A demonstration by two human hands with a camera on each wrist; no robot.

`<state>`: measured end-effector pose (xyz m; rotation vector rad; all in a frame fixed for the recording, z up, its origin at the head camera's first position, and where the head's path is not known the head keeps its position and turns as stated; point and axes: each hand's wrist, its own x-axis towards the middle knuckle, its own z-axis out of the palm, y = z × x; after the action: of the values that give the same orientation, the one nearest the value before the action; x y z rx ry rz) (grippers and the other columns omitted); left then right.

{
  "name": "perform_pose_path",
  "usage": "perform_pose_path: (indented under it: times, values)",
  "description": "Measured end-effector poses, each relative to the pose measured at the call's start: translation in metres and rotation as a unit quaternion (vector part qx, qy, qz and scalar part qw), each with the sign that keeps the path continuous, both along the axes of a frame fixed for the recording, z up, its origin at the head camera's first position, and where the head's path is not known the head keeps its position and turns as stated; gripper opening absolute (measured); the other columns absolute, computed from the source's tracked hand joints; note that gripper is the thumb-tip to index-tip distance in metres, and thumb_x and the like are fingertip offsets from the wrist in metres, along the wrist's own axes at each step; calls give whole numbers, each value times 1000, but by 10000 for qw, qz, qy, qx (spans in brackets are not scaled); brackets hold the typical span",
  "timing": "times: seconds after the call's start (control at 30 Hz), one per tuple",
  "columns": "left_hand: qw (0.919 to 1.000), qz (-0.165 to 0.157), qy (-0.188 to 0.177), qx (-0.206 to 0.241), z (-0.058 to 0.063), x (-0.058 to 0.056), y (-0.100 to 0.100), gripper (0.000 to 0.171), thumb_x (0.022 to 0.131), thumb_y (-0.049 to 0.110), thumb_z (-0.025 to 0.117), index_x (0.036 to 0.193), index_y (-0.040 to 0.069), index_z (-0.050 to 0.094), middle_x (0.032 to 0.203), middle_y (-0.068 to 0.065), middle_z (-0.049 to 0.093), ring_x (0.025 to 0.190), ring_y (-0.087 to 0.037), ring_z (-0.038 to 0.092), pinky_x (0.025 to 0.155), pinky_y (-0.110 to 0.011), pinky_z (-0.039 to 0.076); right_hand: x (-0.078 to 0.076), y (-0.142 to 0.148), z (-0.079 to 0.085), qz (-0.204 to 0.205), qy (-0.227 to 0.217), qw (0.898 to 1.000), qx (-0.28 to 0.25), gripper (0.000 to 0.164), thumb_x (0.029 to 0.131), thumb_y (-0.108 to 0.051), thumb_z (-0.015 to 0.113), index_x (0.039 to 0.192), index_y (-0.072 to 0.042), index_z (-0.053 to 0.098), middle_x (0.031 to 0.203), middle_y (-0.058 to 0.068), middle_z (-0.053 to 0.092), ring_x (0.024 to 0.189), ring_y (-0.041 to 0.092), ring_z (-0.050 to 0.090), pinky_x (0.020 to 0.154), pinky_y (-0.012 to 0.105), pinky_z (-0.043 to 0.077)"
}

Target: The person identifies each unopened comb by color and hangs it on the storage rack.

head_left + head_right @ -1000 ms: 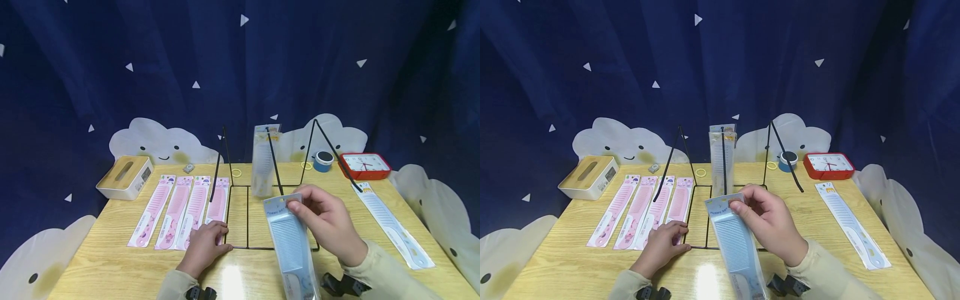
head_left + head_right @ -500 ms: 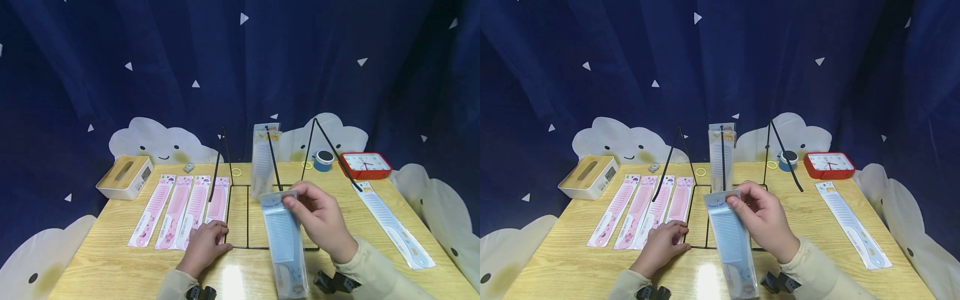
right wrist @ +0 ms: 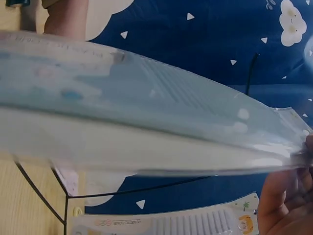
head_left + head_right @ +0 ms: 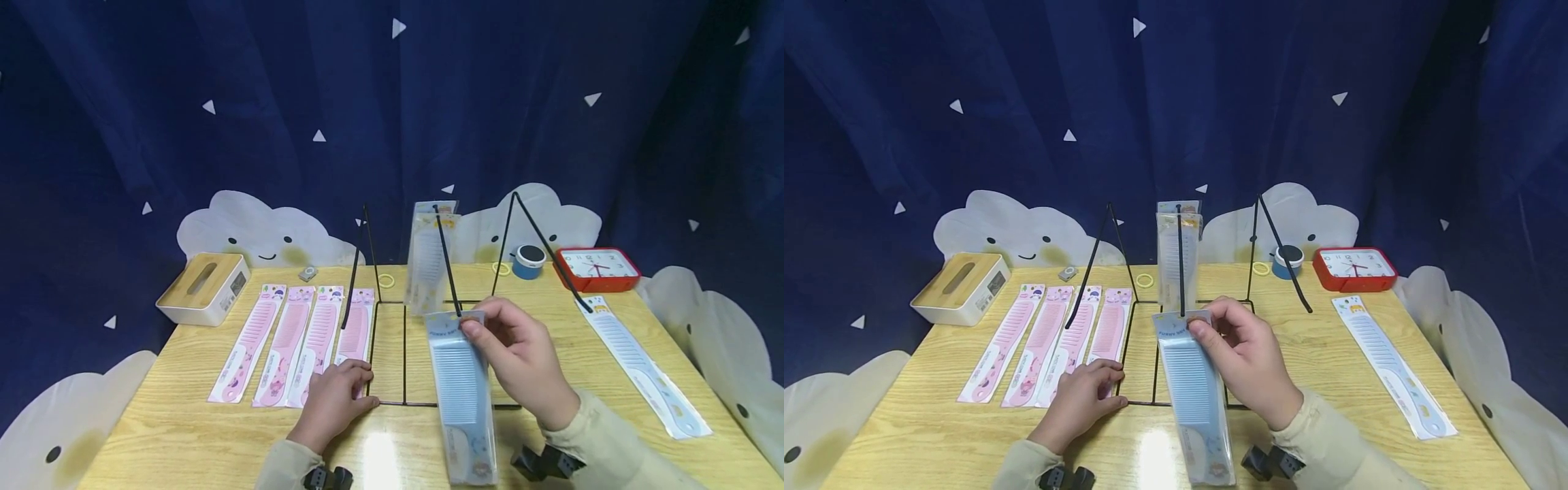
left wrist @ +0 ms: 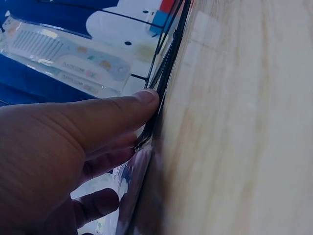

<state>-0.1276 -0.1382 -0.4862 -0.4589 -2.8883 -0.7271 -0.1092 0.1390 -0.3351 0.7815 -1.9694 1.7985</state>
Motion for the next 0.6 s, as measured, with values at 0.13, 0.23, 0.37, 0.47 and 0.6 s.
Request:
perform_pose_path:
  times: [0.13, 0.23, 0.37, 0.47, 0.6]
  values:
    - [10000, -10, -25, 63, 1, 0, -1, 34, 74, 36, 87, 100, 18, 75, 120, 10, 67, 88, -15, 58, 72, -36, 32, 2, -2, 0, 96, 43, 9999, -12, 7, 93, 12, 61, 97, 6, 62, 96, 5, 64, 77, 15, 59, 66, 24, 50]
    - [10000, -19, 25, 47, 1, 0, -1, 34, 74, 36, 87, 100, 18, 76, 120, 10, 67, 89, -16, 58, 72, -37, 33, 5, -2, 2, 178, 180, 9997, -27, 9, 93, 13, 60, 98, 5, 61, 97, 5, 63, 74, 14, 57, 61, 24, 49]
    - [9999, -2, 100, -20, 0, -1, -1, 35, 74, 38, 87, 101, 19, 76, 120, 11, 67, 91, -17, 60, 74, -38, 35, 6, -4, 5, 168, 322, 9992, -183, 12, 92, 15, 59, 99, 6, 61, 96, 5, 63, 68, 13, 54, 55, 26, 45]
    - [10000, -7, 69, -27, -1, -2, -2, 35, 74, 38, 86, 101, 19, 76, 120, 11, 67, 91, -17, 60, 74, -39, 35, 4, -4, 6, 148, 324, 9989, -289, 14, 91, 17, 58, 99, 5, 62, 94, 6, 63, 68, 13, 53, 53, 26, 43]
    - [10000, -17, 49, -11, -1, -1, -1, 33, 74, 38, 87, 99, 19, 75, 121, 12, 67, 91, -16, 60, 74, -39, 35, 4, -4, 4, 95, 299, 9990, -327, 16, 91, 19, 57, 98, 5, 62, 95, 6, 63, 70, 13, 54, 55, 26, 44]
